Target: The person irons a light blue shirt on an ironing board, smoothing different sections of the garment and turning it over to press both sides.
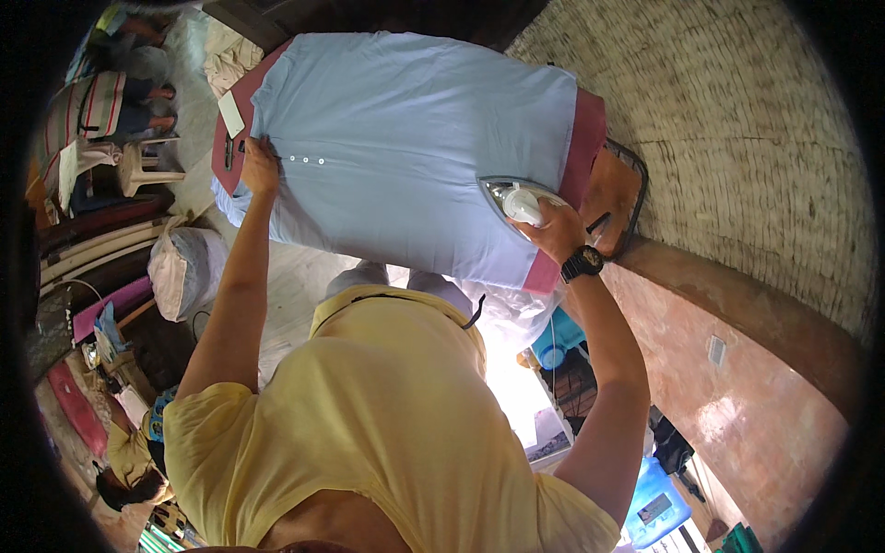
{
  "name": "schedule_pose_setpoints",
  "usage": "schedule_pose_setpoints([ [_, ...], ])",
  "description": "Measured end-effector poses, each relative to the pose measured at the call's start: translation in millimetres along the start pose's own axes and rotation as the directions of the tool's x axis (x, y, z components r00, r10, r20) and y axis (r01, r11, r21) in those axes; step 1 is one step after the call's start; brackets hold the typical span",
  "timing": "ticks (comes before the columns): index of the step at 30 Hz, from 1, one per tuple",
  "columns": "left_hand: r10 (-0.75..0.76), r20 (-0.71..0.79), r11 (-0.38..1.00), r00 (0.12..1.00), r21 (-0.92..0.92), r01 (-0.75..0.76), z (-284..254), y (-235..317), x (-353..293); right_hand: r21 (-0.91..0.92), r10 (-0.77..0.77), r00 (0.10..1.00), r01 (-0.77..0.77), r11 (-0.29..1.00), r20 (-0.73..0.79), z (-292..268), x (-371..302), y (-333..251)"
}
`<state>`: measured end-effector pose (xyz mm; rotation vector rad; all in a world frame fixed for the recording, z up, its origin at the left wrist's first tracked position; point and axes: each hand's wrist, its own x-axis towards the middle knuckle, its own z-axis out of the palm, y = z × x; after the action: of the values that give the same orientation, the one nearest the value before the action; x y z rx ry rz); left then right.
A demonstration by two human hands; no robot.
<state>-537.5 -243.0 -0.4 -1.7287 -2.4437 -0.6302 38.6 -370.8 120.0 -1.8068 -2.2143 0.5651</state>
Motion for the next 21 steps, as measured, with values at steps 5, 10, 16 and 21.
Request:
schedule_pose_setpoints([
  [5,0.028,0.0,1.0,1.0,0.0,-0.028,3.4,-6.2,0.5,-0.011,-0.093,0.996,0.093,0.996,0.003,-9.4,7.1,-6.9],
  [10,0.024,-0.004,1.0,1.0,0.003,-0.024,4.4,-3.3,0.6,-0.081,-0.152,0.988,0.149,0.986,-0.037,-6.2,18.8,-19.0],
  [16,0.032,-0.03,0.999,0.999,-0.043,-0.033,6.3,-5.1,0.4,-0.058,-0.09,0.992,0.095,0.994,0.094,-13.5,1.7,11.4],
  [21,0.018,0.014,1.0,1.0,0.015,-0.018,3.4,-2.5,-0.4,-0.112,-0.125,0.991,0.131,0.985,0.051,-7.7,11.2,-6.4],
])
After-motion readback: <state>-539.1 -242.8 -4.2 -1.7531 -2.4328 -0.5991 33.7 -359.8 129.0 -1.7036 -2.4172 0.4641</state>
